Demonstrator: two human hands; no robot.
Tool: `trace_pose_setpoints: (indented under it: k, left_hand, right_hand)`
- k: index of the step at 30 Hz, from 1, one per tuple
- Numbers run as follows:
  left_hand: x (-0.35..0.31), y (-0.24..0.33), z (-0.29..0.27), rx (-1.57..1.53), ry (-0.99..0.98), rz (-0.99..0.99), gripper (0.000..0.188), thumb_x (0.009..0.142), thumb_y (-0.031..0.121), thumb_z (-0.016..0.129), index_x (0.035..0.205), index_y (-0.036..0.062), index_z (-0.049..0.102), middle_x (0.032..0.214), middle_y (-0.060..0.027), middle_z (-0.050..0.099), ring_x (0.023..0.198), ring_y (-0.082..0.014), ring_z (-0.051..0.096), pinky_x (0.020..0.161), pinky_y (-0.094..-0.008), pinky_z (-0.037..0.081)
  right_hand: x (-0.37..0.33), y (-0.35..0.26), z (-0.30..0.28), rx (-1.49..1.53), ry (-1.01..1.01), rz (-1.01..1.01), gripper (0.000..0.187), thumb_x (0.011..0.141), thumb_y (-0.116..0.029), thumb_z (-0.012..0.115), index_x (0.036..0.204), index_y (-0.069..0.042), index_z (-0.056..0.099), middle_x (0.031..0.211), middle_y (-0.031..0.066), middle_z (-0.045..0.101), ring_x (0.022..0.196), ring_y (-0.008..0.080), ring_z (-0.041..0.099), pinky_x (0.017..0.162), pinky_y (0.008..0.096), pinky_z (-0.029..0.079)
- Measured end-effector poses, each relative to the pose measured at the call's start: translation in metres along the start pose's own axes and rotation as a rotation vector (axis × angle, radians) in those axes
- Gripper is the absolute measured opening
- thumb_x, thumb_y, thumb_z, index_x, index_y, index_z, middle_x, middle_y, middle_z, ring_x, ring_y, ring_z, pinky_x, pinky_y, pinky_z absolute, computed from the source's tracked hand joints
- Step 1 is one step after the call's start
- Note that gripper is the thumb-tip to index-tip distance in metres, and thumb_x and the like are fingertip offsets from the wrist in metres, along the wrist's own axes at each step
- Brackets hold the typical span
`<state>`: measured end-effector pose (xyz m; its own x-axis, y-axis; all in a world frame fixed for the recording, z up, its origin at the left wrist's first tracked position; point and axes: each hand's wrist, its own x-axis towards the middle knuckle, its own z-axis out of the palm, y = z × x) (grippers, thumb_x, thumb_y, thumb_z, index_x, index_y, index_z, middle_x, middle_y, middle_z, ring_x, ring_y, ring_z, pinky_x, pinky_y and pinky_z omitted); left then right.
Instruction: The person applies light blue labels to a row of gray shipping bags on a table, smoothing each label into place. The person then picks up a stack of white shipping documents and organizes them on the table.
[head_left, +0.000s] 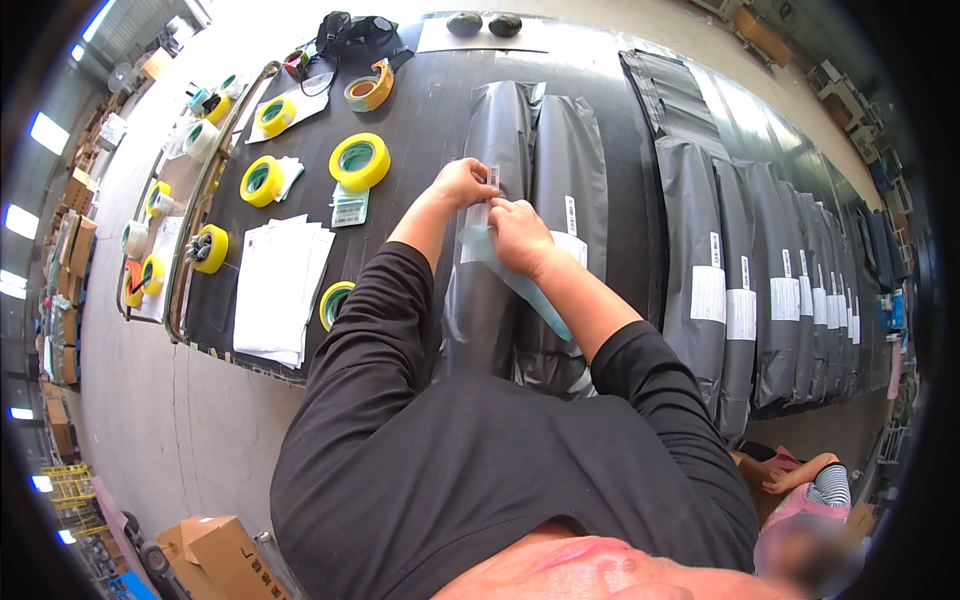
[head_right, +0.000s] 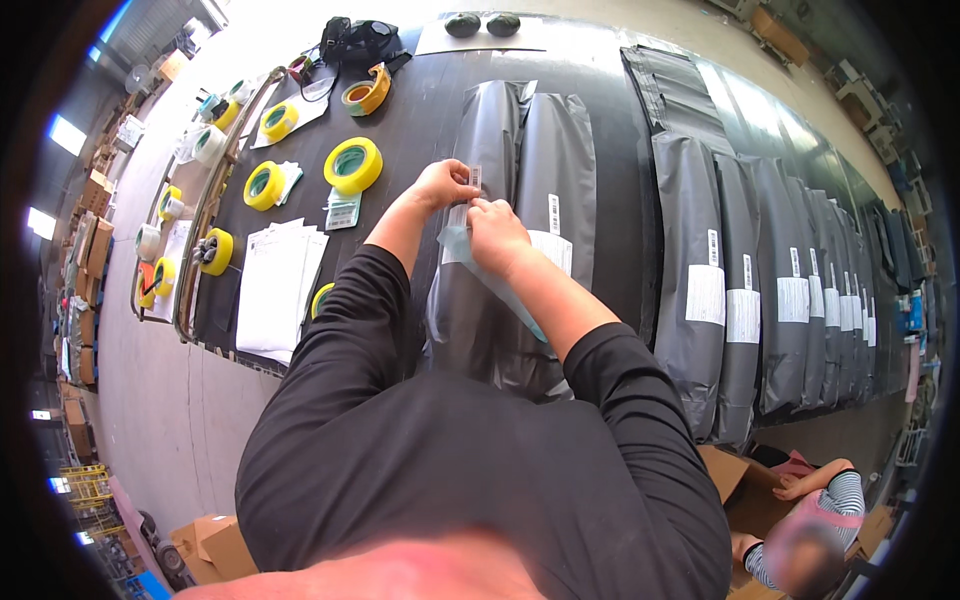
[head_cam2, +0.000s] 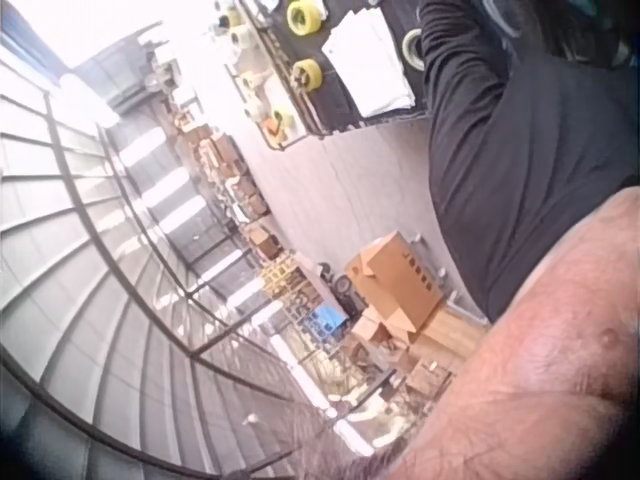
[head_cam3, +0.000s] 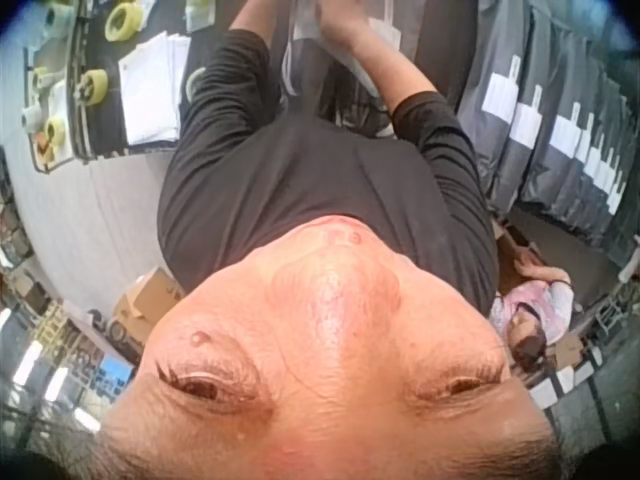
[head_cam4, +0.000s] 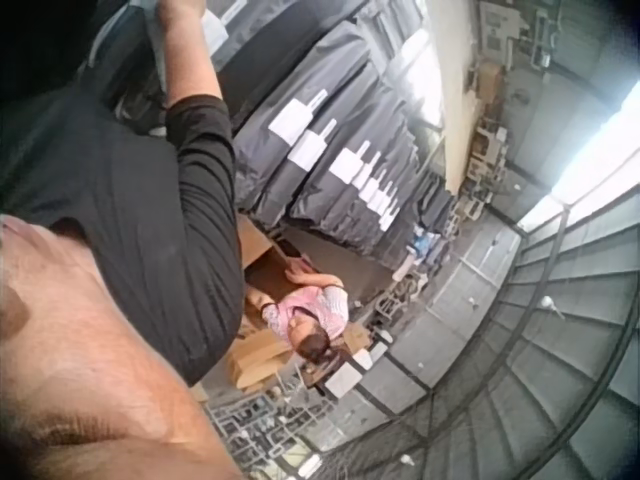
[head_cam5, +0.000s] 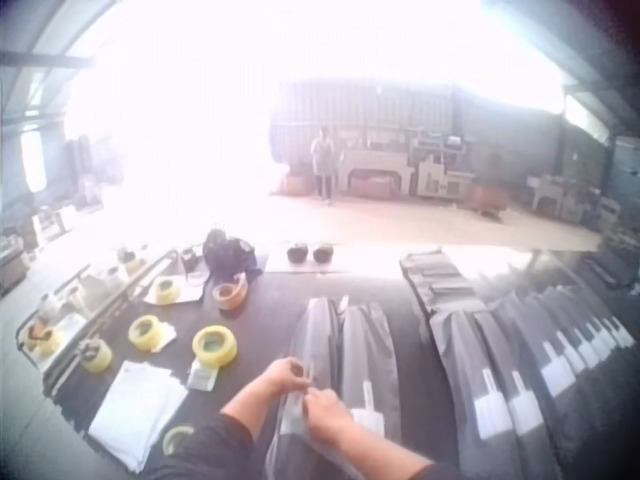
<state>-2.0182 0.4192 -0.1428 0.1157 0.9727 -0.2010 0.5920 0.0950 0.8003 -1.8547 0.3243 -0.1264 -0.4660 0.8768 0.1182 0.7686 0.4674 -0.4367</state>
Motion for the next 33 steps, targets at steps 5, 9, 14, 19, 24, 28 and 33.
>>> trace_pose_setpoints:
  k: [5, 9, 14, 19, 24, 28, 33]
  left_hand:
    - [0.020, -0.019, -0.001, -0.037, -0.011, 0.001, 0.045, 0.068, 0.028, 0.086, 0.100, 0.0010, 0.068, 0.088, -0.0102, 0.070, 0.077, -0.0173, 0.066, 0.073, -0.0307, 0.054]
    - [0.034, -0.031, 0.005, -0.122, 0.063, -0.035, 0.042, 0.072, 0.036, 0.082, 0.092, 0.0007, 0.070, 0.081, -0.0096, 0.070, 0.072, -0.0149, 0.065, 0.068, -0.0318, 0.053]
    - [0.026, -0.014, 0.008, -0.189, 0.087, -0.147, 0.042, 0.072, 0.037, 0.081, 0.092, 0.0013, 0.070, 0.081, -0.0087, 0.070, 0.072, -0.0157, 0.065, 0.070, -0.0316, 0.053]
    - [0.038, -0.028, 0.015, -0.192, 0.132, -0.187, 0.042, 0.073, 0.038, 0.080, 0.094, 0.0035, 0.071, 0.083, -0.0086, 0.070, 0.073, -0.0160, 0.066, 0.071, -0.0319, 0.053]
    - [0.041, -0.035, 0.019, -0.214, 0.161, -0.201, 0.042, 0.073, 0.039, 0.079, 0.095, 0.0044, 0.071, 0.083, -0.0089, 0.071, 0.072, -0.0167, 0.066, 0.071, -0.0323, 0.053]
    - [0.024, -0.009, 0.013, -0.112, 0.116, -0.200, 0.047, 0.075, 0.041, 0.076, 0.104, 0.0049, 0.069, 0.091, -0.0119, 0.070, 0.081, -0.0201, 0.067, 0.077, -0.0342, 0.053]
    - [-0.012, 0.024, 0.012, 0.043, 0.458, 0.026, 0.059, 0.082, 0.042, 0.068, 0.125, 0.0036, 0.058, 0.128, -0.0186, 0.055, 0.120, -0.0295, 0.053, 0.098, -0.0370, 0.042]
  right_hand:
    - [-0.001, -0.001, -0.001, 0.025, 0.057, -0.049, 0.022, 0.082, -0.008, 0.052, 0.100, -0.003, 0.062, 0.126, 0.0129, 0.057, 0.108, 0.0333, 0.053, 0.096, 0.0402, 0.045]
    - [-0.002, -0.005, -0.007, 0.050, 0.091, -0.068, 0.021, 0.077, -0.005, 0.055, 0.096, -0.003, 0.064, 0.119, 0.0140, 0.060, 0.101, 0.0352, 0.056, 0.092, 0.0413, 0.048]
    - [-0.004, 0.001, -0.007, 0.091, 0.066, -0.017, 0.020, 0.080, -0.009, 0.057, 0.098, -0.004, 0.064, 0.130, 0.0125, 0.056, 0.110, 0.0341, 0.054, 0.098, 0.0406, 0.045]
    - [-0.004, -0.007, -0.011, 0.115, 0.016, 0.037, 0.019, 0.081, -0.010, 0.058, 0.099, -0.004, 0.062, 0.134, 0.0114, 0.054, 0.117, 0.0336, 0.051, 0.103, 0.0399, 0.040]
    - [-0.007, -0.008, -0.008, 0.138, 0.062, 0.008, 0.020, 0.080, -0.011, 0.058, 0.099, -0.004, 0.063, 0.133, 0.0134, 0.055, 0.118, 0.0341, 0.050, 0.103, 0.0399, 0.040]
    - [-0.015, 0.001, -0.013, 0.249, 0.116, -0.007, 0.017, 0.077, -0.007, 0.060, 0.093, -0.003, 0.064, 0.127, 0.0167, 0.058, 0.115, 0.0371, 0.053, 0.101, 0.0405, 0.042]
    - [-0.037, 0.018, -0.030, 0.548, 0.307, 0.047, 0.019, 0.072, 0.000, 0.061, 0.090, -0.002, 0.064, 0.115, 0.0169, 0.064, 0.106, 0.0336, 0.061, 0.092, 0.0360, 0.048]
